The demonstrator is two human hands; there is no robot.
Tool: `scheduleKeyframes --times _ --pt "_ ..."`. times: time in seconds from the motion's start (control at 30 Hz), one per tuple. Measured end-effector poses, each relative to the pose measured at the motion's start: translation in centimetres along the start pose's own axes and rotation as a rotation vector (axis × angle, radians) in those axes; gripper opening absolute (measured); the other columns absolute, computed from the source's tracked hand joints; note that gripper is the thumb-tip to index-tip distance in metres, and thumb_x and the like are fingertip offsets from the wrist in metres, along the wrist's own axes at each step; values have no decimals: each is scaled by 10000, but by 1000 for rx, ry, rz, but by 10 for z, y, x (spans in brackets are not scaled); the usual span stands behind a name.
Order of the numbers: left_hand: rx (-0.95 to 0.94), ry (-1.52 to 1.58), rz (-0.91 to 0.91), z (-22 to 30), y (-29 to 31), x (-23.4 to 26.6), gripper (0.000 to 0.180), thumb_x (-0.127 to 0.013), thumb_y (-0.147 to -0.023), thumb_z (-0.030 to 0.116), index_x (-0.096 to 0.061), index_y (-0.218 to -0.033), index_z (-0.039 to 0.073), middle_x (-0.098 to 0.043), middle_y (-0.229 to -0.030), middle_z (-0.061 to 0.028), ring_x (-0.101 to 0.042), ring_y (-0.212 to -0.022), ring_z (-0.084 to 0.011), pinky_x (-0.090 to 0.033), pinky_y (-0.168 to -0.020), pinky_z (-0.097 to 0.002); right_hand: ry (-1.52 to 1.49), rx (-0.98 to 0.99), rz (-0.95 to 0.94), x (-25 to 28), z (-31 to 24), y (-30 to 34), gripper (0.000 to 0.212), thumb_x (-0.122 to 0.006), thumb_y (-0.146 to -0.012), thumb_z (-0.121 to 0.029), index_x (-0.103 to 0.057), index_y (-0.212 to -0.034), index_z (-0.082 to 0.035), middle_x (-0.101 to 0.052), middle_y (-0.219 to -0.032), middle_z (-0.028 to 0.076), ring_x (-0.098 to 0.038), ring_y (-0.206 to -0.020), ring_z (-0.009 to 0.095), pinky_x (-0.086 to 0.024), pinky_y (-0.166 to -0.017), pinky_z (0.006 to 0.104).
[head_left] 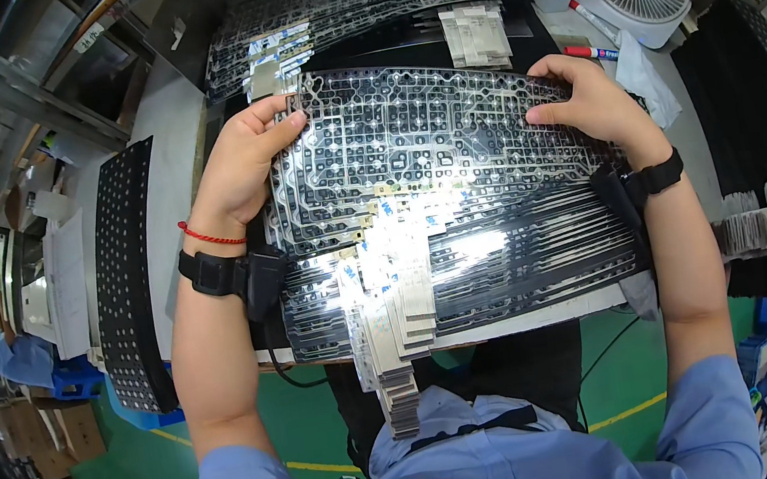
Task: Inspecting and sorting layers of keyboard membrane components at a factory workstation.
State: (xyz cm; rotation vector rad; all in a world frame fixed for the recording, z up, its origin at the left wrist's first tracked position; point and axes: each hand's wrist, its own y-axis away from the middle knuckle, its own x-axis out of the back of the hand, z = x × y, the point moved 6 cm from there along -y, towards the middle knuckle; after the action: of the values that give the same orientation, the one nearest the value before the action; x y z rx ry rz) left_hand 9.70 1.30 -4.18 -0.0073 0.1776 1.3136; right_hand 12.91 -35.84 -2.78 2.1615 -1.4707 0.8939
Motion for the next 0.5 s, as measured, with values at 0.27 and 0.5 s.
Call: scheduleKeyframes --times 0.27,0.5 --pt "-46 90 -149 7 3 -4 391 -522 -1019 43 -516 -1397 -53 -686 -1235 -91 -660 -1088 -122 -523 -970 -278 -22 21 7 2 5 -1 405 -852 -764 -142 -672 -1099 -3 -700 -989 55 -636 -906 134 -507 -839 291" --pt "-24 42 -23 -3 -4 2 369 -586 -1009 75 -561 -1357 -46 -721 -1149 -97 -700 -971 -113 -570 -872 -256 -31 71 4 1 6 -2 546 -860 -774 -189 -657 -1243 3 -704 -1157 101 -652 -1079 203 -491 -976 321"
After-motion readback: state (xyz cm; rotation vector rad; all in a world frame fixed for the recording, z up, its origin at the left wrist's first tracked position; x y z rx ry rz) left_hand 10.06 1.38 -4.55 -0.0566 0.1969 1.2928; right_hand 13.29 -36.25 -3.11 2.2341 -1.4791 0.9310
